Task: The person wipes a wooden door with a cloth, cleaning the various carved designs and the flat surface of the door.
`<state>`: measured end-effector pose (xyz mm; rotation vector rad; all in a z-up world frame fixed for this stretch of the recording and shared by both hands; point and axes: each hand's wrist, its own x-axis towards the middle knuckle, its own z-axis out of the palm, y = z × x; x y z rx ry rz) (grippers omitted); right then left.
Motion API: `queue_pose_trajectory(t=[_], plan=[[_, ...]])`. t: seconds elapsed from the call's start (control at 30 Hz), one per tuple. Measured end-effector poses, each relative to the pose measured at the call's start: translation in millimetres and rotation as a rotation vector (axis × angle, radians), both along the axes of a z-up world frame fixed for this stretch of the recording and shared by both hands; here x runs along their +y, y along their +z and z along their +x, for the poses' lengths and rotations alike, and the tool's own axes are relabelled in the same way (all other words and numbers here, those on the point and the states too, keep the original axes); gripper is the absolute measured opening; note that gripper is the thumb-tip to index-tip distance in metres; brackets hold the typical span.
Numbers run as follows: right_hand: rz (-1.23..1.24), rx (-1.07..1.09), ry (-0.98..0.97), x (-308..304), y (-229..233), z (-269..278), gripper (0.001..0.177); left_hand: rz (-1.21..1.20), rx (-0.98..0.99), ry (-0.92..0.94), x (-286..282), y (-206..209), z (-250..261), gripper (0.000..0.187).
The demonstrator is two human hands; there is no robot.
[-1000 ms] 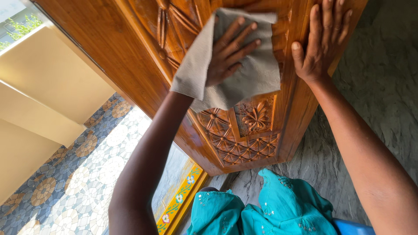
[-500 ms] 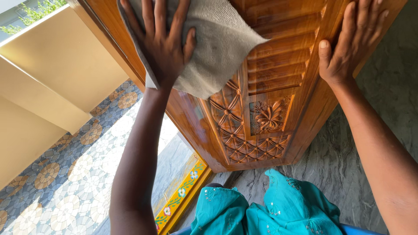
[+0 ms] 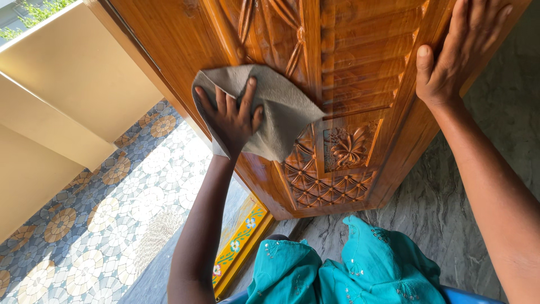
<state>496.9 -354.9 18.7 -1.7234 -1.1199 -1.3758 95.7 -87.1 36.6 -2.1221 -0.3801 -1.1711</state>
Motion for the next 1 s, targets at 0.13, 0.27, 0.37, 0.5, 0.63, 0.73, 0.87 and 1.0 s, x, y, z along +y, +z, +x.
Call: queue_pose_trajectory(t=[0.13, 0.27, 0.37, 0.5, 0.63, 0.73, 0.87, 1.0], plan=[[0.017, 0.038, 0.026, 0.4, 2.7, -8.2, 0.078, 0.017, 0.058, -0.038, 9.5, -30.7, -1.9, 0.064], [0.06, 0.012, 0.035, 3.9, 6.8, -10.2, 0.077, 0.067, 0.177, -0.101, 20.4, -59.7, -2.6, 0.05], [0.104, -0.018, 0.056, 9.4, 10.9, -12.7, 0.075, 0.019, 0.322, -0.021, 18.0, -71.5, 7.4, 0.032], [0.121, -0.037, 0.061, 9.7, 12.8, -15.1, 0.073, 0.152, 0.461, -0.048, 0.1, -62.8, 23.0, 0.043], [0.094, -0.019, 0.06, 6.9, 14.0, -18.9, 0.072, 0.271, 0.518, -0.109, -18.8, -34.1, 47.8, 0.047], [0.103, -0.054, 0.038, 8.3, 16.2, -19.1, 0.073, 0.33, 0.574, -0.142, -39.9, -11.8, 60.5, 0.054], [0.098, -0.035, 0.044, 7.6, 17.1, -21.4, 0.073, 0.379, 0.665, -0.19, -63.4, 20.5, 92.6, 0.066], [0.082, -0.028, 0.057, 5.2, 18.8, -25.4, 0.071, 0.33, 0.706, -0.201, -80.1, 47.2, 121.8, 0.065]])
